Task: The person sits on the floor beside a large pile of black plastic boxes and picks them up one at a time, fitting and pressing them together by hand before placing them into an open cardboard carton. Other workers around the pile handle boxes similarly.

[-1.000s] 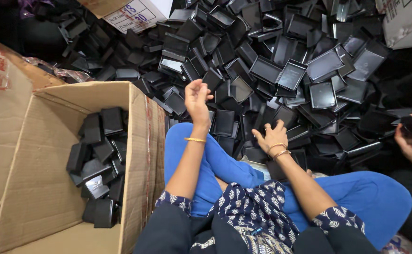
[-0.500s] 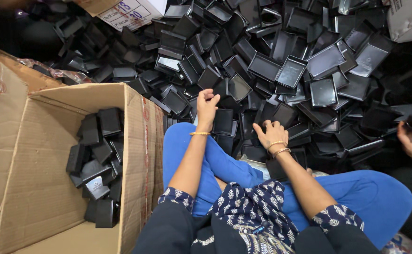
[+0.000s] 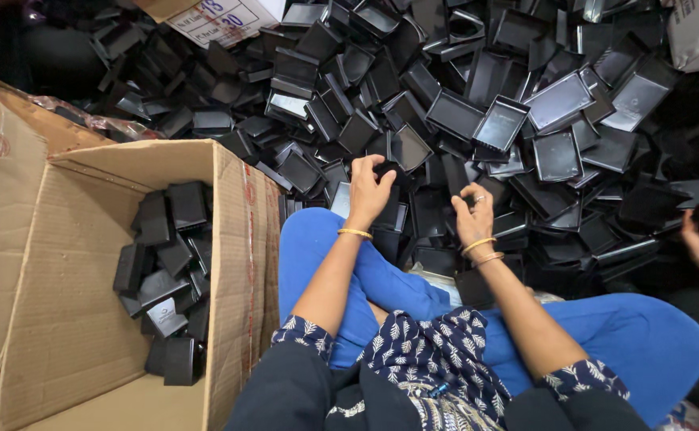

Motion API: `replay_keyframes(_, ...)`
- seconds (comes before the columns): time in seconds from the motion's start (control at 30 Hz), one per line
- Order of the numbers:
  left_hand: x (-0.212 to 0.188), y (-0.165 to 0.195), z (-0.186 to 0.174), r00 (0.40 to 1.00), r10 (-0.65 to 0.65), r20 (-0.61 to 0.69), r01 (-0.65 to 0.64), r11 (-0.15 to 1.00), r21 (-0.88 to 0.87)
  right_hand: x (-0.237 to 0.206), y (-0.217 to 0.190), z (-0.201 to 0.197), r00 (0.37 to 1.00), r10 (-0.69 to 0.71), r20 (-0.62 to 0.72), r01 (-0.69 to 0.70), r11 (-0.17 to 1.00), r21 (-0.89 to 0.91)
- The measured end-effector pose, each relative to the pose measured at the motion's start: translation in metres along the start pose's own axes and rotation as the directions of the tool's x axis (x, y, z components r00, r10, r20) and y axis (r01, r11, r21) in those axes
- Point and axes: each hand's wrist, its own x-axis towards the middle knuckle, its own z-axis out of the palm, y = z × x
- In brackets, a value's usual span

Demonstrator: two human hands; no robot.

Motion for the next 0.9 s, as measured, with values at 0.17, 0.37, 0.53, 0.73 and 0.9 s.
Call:
replay_keyframes(0.17,0.001,0.007,0.001,0.999,0.046,0.009,-0.046,0.999,-0.015,-0.002,-0.010,-0.005,0.977,-0.210,-0.036,0.213,0.972,0.103)
replay_keyframes(0.37,0.035,0.034,0.014,0.989,0.128,-0.068,-0.138,0.978,-0.155,0.003,0.000,0.003,0.997,-0.070,0.042,0.041,0.874,0.485)
replay_keyframes(0.53,0.095,0.083,0.073,0.939,0.340,-0.057,-0.345,0.916,-0.205,0.000,0.007,0.012,0.988,-0.156,-0.007,0.147,0.914,0.378)
replay_keyframes(0.73,0.125,0.130,0.171,0.830,0.481,0.282,-0.532,0.834,0.144,-0.004,-0.001,0.014,0.994,-0.105,-0.008,0.103,0.960,0.259)
replay_keyframes(0.9,0.156,0.132,0.204,0.927,0.264,0.266,-0.364,0.805,0.468,-0.006,-0.009,0.019,0.992,-0.129,-0.014,0.129,0.959,0.254)
